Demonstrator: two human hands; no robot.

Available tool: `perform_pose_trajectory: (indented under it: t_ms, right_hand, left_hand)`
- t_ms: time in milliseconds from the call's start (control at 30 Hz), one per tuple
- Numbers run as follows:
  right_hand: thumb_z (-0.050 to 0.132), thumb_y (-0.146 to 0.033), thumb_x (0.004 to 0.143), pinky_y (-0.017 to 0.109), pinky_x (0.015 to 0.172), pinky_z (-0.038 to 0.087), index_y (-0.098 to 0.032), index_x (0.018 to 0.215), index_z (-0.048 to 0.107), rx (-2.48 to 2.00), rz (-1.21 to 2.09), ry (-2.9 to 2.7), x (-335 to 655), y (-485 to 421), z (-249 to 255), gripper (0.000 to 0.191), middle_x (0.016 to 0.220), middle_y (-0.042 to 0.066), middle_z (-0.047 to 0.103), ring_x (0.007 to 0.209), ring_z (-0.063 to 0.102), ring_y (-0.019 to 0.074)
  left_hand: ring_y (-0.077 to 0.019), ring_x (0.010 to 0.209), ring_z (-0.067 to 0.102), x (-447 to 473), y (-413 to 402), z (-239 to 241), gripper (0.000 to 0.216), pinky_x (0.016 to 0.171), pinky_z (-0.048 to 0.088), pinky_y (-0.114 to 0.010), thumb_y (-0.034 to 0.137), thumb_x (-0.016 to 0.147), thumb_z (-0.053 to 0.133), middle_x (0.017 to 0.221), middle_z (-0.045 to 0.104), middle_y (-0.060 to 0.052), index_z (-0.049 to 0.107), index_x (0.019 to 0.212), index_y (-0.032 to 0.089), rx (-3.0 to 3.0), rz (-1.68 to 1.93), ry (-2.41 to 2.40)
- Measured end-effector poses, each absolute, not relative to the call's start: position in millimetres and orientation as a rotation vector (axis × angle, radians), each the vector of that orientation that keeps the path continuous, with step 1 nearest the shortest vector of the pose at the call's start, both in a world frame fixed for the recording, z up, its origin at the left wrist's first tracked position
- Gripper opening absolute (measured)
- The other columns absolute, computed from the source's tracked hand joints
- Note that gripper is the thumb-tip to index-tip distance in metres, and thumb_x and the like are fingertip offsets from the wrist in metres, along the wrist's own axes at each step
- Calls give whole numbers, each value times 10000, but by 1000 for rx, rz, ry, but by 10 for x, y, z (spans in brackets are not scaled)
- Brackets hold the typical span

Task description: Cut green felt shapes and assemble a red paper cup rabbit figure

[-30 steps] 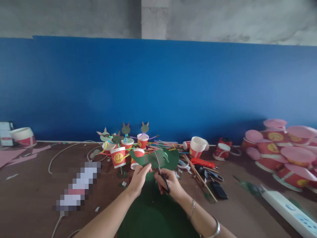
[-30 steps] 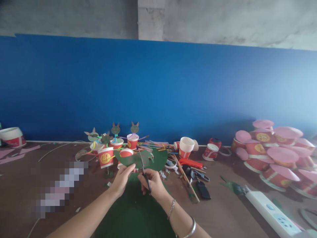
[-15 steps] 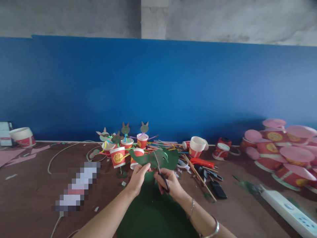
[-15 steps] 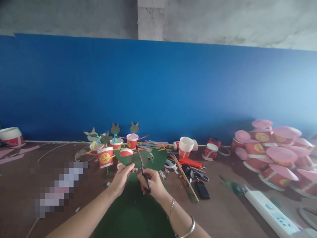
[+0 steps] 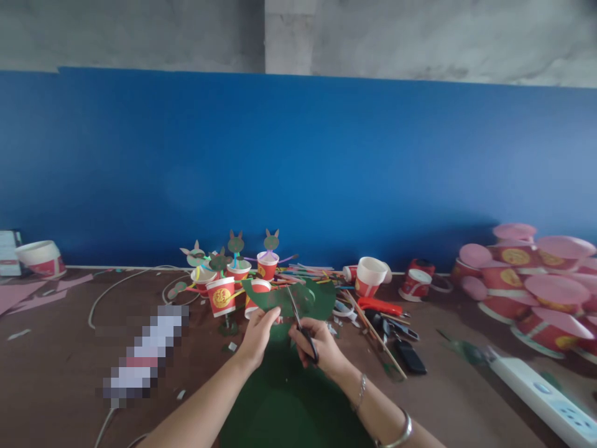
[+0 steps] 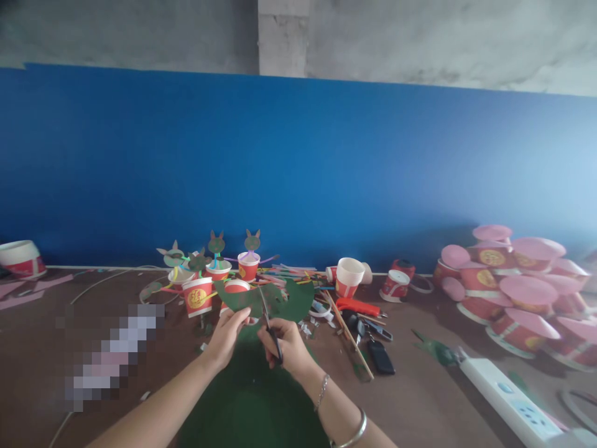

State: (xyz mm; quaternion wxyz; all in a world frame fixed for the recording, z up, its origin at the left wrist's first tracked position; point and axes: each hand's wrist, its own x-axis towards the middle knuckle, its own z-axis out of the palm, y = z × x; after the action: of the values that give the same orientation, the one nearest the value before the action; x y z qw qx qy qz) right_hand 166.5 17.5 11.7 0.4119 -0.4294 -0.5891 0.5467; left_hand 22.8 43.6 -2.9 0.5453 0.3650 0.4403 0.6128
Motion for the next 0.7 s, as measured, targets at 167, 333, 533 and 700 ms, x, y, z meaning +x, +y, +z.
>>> perform_pose_trajectory:
  t_ms: [167,333,533,700]
  right_hand:
    - [636,-420,686,133,262,250,-150,662,527,-1089,1391,-1475,1657,179,136,292,368,-70,476,265,384,44]
    - [632,-438,692,132,263,244,-154,640,518,-1080,1414,-1486,1644,174,135,310,357,-70,472,262,375,42]
    - [648,-469,678,140,271,290,-156,636,515,-1078,1449,-1524,1651,185,86,343,356,-77,465,262,367,43]
    - [636,-437,699,129,273,292,-150,643,524,-1083,1453,-1555,1655,199,55,313,356,-79,466,260,369,36]
  left_hand:
    - [-122,622,528,220,441,-32,267,656,383,-249,343,605,682,547,537,33,501,527,164,854,1488,1060]
    - [-118,602,532,220,435,-23,243,623,406,-241,319,601,679,550,531,36,503,546,161,820,1537,1024]
    - [-174,758,601,234,387,28,233,715,455,-302,288,630,655,785,643,-27,591,801,142,808,1520,866]
    - [-203,756,622,262,345,146,221,697,474,-320,268,614,624,744,668,-36,611,790,135,759,1474,834]
